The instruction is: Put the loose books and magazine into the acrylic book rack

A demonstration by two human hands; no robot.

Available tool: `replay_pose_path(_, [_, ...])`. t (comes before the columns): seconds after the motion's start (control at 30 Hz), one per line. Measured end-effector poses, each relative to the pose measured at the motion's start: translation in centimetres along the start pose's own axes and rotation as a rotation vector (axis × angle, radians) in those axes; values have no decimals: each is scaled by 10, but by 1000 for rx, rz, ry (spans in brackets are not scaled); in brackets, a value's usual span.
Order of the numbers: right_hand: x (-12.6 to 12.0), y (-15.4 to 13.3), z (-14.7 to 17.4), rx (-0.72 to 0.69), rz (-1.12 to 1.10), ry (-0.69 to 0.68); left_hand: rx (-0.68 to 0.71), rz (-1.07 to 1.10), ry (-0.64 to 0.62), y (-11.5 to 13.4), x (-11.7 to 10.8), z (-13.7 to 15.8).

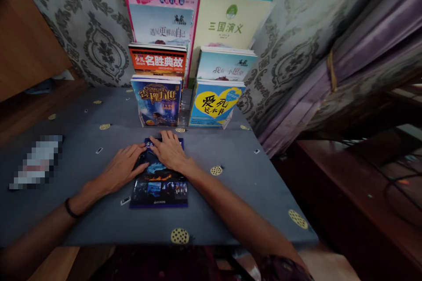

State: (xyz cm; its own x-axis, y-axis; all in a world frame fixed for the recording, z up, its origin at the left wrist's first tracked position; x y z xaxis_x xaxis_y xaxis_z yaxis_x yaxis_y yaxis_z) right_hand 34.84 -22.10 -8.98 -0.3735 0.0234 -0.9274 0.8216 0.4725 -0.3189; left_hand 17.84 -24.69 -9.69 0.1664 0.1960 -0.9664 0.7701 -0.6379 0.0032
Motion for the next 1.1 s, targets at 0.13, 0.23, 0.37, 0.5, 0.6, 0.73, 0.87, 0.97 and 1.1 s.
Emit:
replay_pose_path(0.13, [-10,20,20,69,30,10,0,-20,12,0,-1,-1])
replay_pose_path(0.23, [-20,38,41,136,58,20,-1,-33,10,1,1,0])
replay_pose_path(0.37, [-26,54,60,156,78,57,-13,-45,12,0,2,2])
replay_pose_path(0.5, [-25,60,62,136,61,66,12,-29,15,-3,-6,-9])
replay_pose_path(0.6, [-23,63,61,144,38,59,71,24,43,0,-12,-32])
replay_pose_path(0.73, [-21,64,62,148,24,53,209,141,93,13,-2,-67])
replay_pose_path(0.87, [-19,66,64,139,11,58,289,131,93,22,18,-83])
replay_pose_path(0.97, [-19,65,70,107,-4,74,278,140,115,20,23,-83])
replay_pose_path(1.1, [-19,57,94,51,-47,74,266,168,117,17,24,-81])
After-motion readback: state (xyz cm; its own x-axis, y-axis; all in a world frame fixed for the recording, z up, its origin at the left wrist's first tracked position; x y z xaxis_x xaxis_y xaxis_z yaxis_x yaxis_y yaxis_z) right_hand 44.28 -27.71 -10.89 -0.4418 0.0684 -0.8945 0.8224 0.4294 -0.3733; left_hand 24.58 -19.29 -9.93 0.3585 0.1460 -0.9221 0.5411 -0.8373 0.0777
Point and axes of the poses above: each hand's wrist, its own z-axis away from the middle knuckle, its own x-axis out of the palm, y = z × x, the point moved 3 cm from there along -z, towards the middle knuckle, and after that the axes turned 11 degrees about -z, right-handed, at the moved point
